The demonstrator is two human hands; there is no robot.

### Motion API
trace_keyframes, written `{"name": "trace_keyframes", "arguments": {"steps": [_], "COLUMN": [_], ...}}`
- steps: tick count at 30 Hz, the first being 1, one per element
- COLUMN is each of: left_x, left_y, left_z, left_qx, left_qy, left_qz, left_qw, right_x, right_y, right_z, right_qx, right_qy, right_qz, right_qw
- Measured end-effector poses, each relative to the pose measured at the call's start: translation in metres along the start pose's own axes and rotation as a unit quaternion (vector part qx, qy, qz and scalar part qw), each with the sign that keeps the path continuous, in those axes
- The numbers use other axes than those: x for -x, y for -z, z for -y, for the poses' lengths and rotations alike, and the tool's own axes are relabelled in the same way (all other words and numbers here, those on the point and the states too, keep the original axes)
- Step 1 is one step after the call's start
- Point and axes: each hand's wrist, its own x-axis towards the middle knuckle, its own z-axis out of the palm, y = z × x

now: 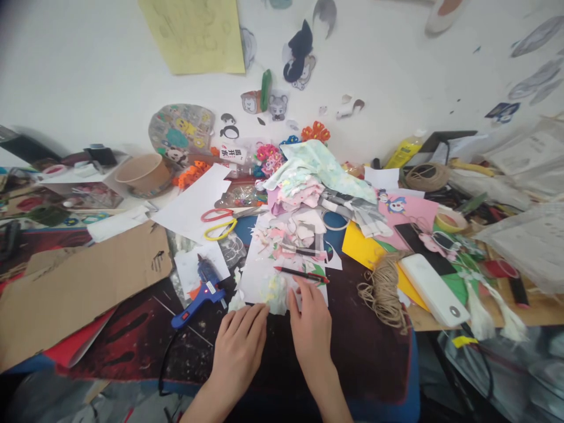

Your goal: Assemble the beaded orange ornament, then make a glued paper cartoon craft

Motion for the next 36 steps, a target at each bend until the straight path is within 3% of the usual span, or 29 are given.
{"name": "trace_keyframes", "arguments": {"steps": [2,4,7,14,22,31,33,36], "left_x": [-0.001,-0.001,-0.001,-0.011,-0.031,-0.025,-0.028,-0.037], "left_y": [-0.005,-0.010,-0.017,-0.018,-0.010,-0.002,0.002,0.008], "left_z": [0.001,0.002,0.003,0.008,0.026,0.036,0.035,0.030], "left_qx": [-0.020,-0.036,-0.046,-0.062,-0.085,-0.099,-0.064,0.054], "left_qy": [-0.009,-0.016,-0.026,-0.052,-0.168,-0.313,-0.280,-0.139], "left_qz": [0.009,0.017,0.037,0.056,0.125,0.049,0.020,-0.036], "left_qw": [1.000,0.999,0.998,0.995,0.974,0.943,0.958,0.988], "right_x": [0.007,0.014,0.019,0.020,0.026,0.039,0.039,0.031], "right_y": [0.000,-0.002,-0.007,-0.007,0.016,0.019,0.021,0.024], "right_z": [-0.005,-0.013,-0.024,-0.035,-0.048,-0.057,-0.053,-0.044], "right_qx": [0.029,0.052,0.079,0.018,-0.042,-0.080,-0.108,-0.170], "right_qy": [0.109,0.217,0.275,0.237,0.158,0.144,0.114,0.041], "right_qz": [-0.015,0.021,0.065,0.092,0.017,-0.022,-0.026,-0.033], "right_qw": [0.993,0.975,0.956,0.967,0.986,0.986,0.987,0.984]}}
